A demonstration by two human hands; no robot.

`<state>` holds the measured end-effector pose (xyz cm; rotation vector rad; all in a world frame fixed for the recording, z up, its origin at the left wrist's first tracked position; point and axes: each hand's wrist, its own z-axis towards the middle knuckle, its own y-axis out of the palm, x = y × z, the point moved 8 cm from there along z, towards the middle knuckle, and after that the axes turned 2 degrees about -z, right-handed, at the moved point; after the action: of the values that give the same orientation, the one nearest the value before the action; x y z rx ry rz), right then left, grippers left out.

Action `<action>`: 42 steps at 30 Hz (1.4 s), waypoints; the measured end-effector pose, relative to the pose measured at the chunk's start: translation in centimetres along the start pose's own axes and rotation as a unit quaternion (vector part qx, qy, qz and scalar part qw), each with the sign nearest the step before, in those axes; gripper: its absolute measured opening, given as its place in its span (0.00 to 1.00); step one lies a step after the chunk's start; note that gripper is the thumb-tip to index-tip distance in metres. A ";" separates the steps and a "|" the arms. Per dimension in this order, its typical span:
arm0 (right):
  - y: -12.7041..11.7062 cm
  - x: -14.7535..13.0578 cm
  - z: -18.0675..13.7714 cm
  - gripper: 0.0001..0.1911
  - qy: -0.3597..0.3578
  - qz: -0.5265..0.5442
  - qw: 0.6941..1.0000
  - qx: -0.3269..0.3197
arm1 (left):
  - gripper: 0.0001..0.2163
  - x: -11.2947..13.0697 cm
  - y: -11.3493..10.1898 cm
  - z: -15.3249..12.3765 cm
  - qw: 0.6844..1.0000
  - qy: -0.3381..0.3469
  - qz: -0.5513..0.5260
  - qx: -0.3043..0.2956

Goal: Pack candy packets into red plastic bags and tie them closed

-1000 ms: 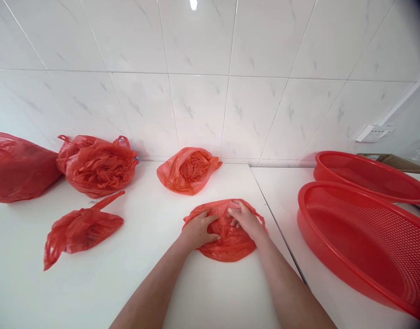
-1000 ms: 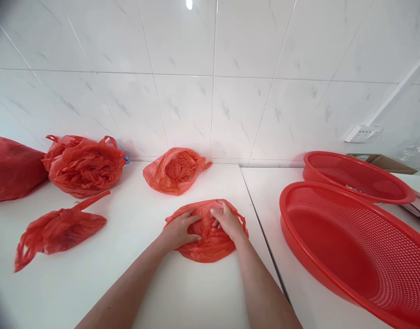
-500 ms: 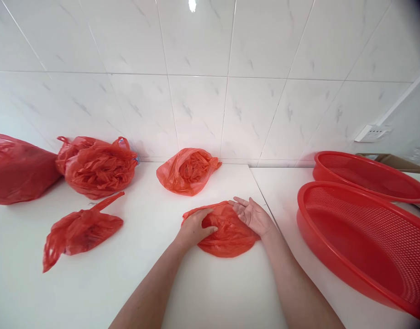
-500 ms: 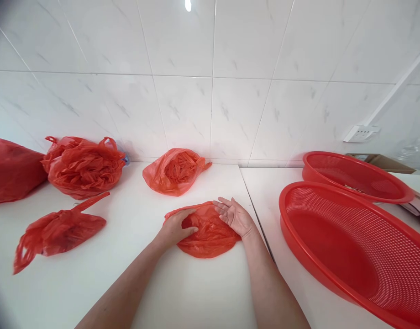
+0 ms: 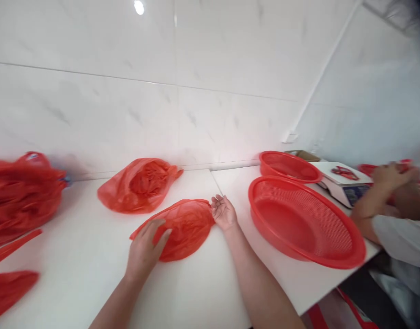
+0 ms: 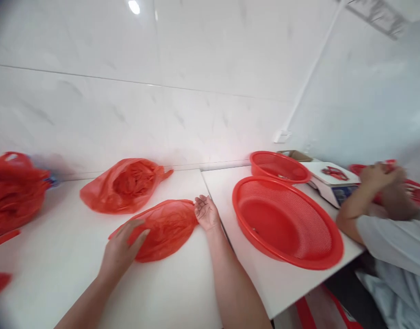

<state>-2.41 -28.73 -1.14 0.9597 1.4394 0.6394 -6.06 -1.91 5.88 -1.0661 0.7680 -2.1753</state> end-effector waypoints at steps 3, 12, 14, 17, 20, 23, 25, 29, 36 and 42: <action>-0.5 -1.2 0.1 0.09 -0.033 0.012 0.999 0.015 | 0.13 1.1 0.8 -0.5 0.996 0.087 -0.007 -0.018; -1.4 -2.2 0.0 0.08 -0.052 0.049 0.997 0.044 | 0.16 3.1 5.7 -2.1 0.967 0.202 0.019 -0.151; -1.3 -2.2 0.0 0.08 -0.051 0.051 0.996 0.045 | 0.17 2.5 5.6 -1.8 0.969 0.210 0.027 -0.126; -1.3 -2.4 -0.2 0.08 -0.055 0.056 0.996 0.045 | 0.16 1.8 5.3 -1.4 0.973 0.211 0.052 -0.083; -1.4 -2.9 -0.3 0.08 -0.066 0.061 0.995 0.047 | 0.17 2.3 5.0 -1.3 0.970 0.230 0.056 -0.050; -2.0 -4.0 -0.7 0.09 -0.090 0.061 0.992 0.057 | 0.15 3.3 4.8 -1.5 0.965 0.258 0.033 -0.036; -2.6 -4.9 -1.0 0.10 -0.112 0.054 0.990 0.071 | 0.13 3.9 4.7 -1.6 0.961 0.273 0.014 -0.033; -4.1 -6.9 -2.0 0.13 -0.166 0.012 0.979 0.116 | 0.11 4.7 3.8 -1.8 0.955 0.296 -0.017 -0.009; -6.7 -8.6 -3.9 0.16 -0.252 -0.141 0.918 0.271 | 0.12 5.3 2.8 -2.0 0.951 0.306 -0.026 0.036; -6.6 -8.9 -3.8 0.14 -0.263 -0.284 0.864 0.321 | 0.12 4.4 3.9 -2.1 0.956 0.292 -0.022 0.009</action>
<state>-8.03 -39.01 -1.62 1.0259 1.3402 -0.5531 -9.06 -7.11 4.16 -0.4161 0.9757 -2.5606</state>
